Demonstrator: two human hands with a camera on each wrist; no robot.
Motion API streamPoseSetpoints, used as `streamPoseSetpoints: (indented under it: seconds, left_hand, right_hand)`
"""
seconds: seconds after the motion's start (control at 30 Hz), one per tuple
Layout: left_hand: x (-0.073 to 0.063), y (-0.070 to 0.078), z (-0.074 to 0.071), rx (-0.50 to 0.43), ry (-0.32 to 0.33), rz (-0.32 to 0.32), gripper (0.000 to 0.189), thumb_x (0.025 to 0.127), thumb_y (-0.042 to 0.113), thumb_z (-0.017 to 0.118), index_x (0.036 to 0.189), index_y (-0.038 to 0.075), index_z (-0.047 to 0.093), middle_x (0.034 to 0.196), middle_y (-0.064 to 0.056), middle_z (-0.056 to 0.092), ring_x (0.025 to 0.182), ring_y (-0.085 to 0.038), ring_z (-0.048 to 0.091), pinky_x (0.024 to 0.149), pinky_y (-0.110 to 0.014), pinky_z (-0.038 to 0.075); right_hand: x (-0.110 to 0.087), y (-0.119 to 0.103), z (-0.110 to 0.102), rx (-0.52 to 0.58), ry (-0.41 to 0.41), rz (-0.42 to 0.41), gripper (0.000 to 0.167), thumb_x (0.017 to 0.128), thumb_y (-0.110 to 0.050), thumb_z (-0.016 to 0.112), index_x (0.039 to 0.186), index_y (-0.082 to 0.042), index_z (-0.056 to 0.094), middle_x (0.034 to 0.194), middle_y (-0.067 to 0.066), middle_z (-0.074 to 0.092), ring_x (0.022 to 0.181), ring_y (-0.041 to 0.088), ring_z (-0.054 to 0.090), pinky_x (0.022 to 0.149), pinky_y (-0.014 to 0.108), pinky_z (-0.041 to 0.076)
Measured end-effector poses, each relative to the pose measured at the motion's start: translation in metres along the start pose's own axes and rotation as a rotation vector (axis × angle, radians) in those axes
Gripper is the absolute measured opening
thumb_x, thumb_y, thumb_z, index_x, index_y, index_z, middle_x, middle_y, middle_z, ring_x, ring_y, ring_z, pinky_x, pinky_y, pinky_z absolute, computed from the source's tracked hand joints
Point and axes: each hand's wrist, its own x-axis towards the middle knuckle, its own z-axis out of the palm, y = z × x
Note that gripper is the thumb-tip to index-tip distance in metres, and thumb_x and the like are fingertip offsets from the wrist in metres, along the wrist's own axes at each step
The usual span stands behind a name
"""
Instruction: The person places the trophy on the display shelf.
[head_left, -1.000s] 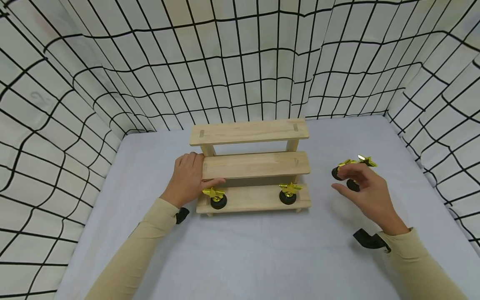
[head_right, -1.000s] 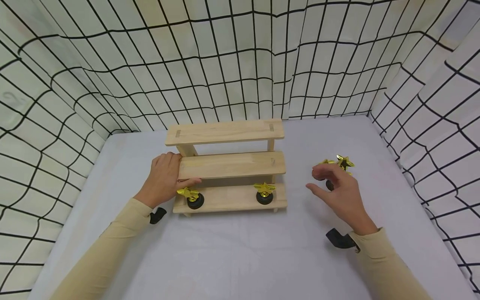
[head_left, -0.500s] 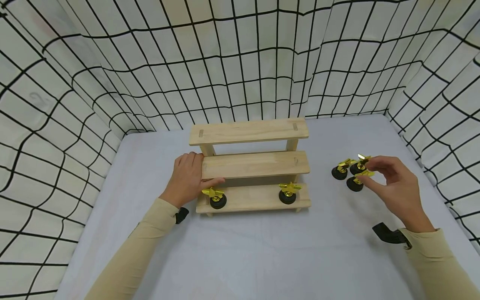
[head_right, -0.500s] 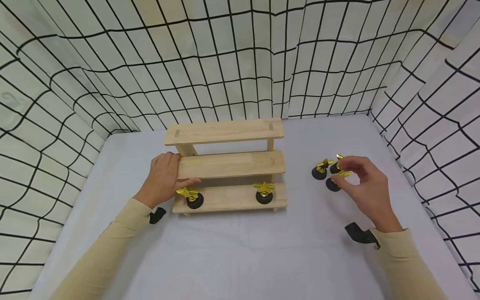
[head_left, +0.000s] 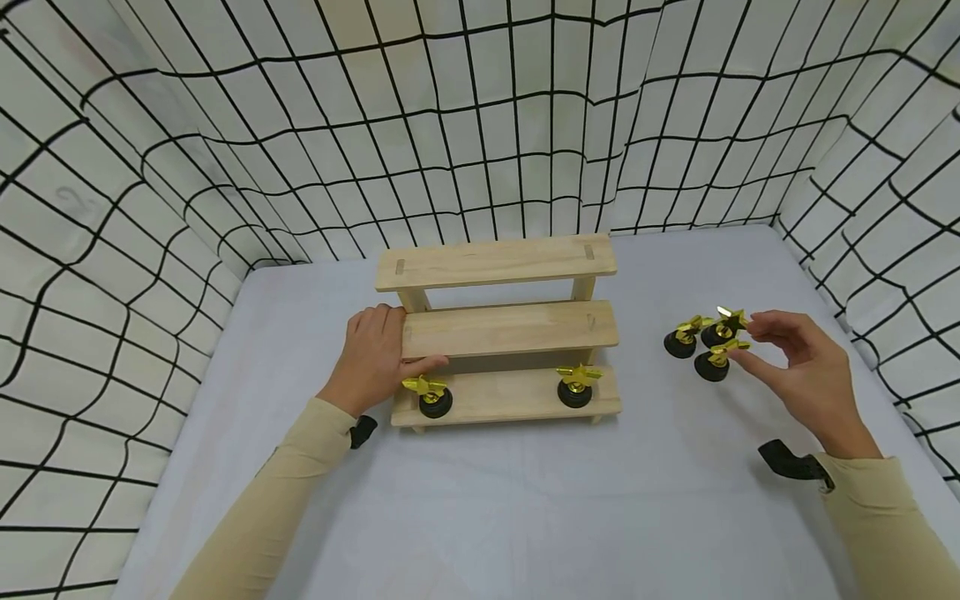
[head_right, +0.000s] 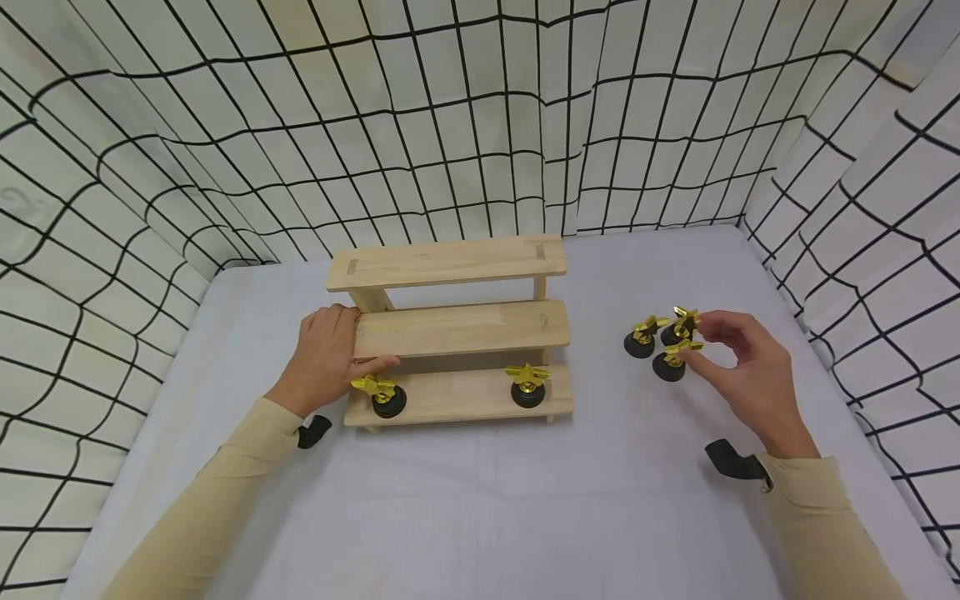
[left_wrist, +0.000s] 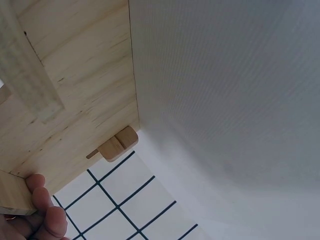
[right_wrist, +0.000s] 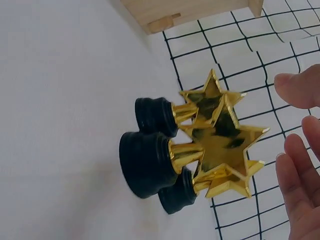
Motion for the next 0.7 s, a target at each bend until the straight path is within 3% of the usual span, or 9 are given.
streamPoseSetpoints:
  seconds: [0.2, 0.43, 0.7]
  left_hand:
    - [0.0, -0.001, 0.0, 0.002, 0.0, 0.003, 0.087, 0.083, 0.08, 0.064, 0.106, -0.003, 0.054, 0.089, -0.014, 0.052, 0.091, -0.034, 0.052, 0.087, -0.049, 0.04]
    - [0.0, 0.0, 0.0, 0.007, -0.013, -0.011, 0.08, 0.076, 0.065, 0.08, 0.106, -0.003, 0.054, 0.089, -0.014, 0.052, 0.091, -0.033, 0.052, 0.088, -0.049, 0.04]
    - [0.0, 0.0, 0.001, -0.001, -0.022, -0.021, 0.08, 0.076, 0.064, 0.081, 0.108, -0.003, 0.054, 0.09, -0.014, 0.052, 0.093, -0.033, 0.052, 0.09, -0.05, 0.04]
  right_hand:
    - [0.0, 0.013, -0.002, -0.042, -0.009, 0.064, 0.062, 0.07, 0.022, 0.082, 0.126, 0.006, 0.061, 0.121, -0.018, 0.065, 0.104, -0.004, 0.062, 0.096, 0.003, 0.045]
    - [-0.002, 0.023, -0.003, -0.05, -0.03, 0.098, 0.059, 0.073, 0.019, 0.082, 0.126, 0.007, 0.061, 0.12, -0.018, 0.064, 0.105, -0.004, 0.061, 0.095, 0.003, 0.044]
    - [-0.005, 0.032, -0.003, -0.048, -0.051, 0.122, 0.057, 0.076, 0.013, 0.084, 0.128, 0.005, 0.061, 0.12, -0.015, 0.064, 0.105, -0.005, 0.061, 0.095, 0.002, 0.043]
